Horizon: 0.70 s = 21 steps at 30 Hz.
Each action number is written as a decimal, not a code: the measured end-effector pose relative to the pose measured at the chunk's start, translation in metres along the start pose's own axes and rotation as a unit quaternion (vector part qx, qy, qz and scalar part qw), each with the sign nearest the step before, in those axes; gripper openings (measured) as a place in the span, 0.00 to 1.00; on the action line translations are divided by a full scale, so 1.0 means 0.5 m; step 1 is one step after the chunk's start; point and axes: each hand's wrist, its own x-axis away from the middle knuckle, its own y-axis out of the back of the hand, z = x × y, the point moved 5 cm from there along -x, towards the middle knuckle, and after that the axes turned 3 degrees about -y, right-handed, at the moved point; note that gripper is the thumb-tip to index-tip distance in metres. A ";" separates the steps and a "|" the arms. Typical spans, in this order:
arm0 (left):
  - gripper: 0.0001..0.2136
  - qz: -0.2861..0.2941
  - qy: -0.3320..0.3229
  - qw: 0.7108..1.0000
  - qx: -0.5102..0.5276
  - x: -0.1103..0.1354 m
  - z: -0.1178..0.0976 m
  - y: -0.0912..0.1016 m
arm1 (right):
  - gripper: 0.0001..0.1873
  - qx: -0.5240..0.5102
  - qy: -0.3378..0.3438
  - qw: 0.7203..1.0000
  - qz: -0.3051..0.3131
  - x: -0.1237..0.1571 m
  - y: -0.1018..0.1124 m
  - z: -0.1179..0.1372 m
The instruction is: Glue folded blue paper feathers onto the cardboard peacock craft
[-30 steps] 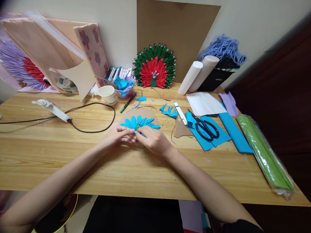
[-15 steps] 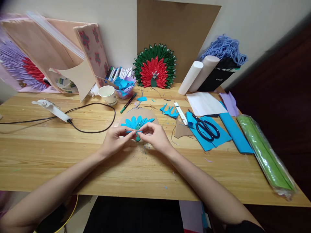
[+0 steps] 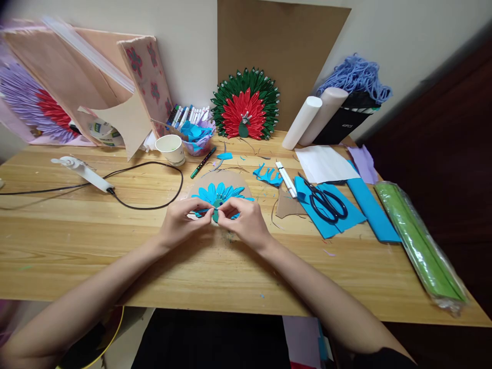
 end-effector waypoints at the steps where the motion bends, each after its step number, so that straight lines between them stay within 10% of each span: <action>1: 0.06 0.007 0.006 1.000 0.007 -0.002 0.002 0.001 | 0.03 -0.001 -0.003 1.000 0.004 -0.002 0.002 -0.001; 21: 0.10 0.056 0.063 0.993 0.078 -0.017 0.039 0.014 | 0.04 0.030 -0.032 0.999 0.021 -0.017 0.019 -0.015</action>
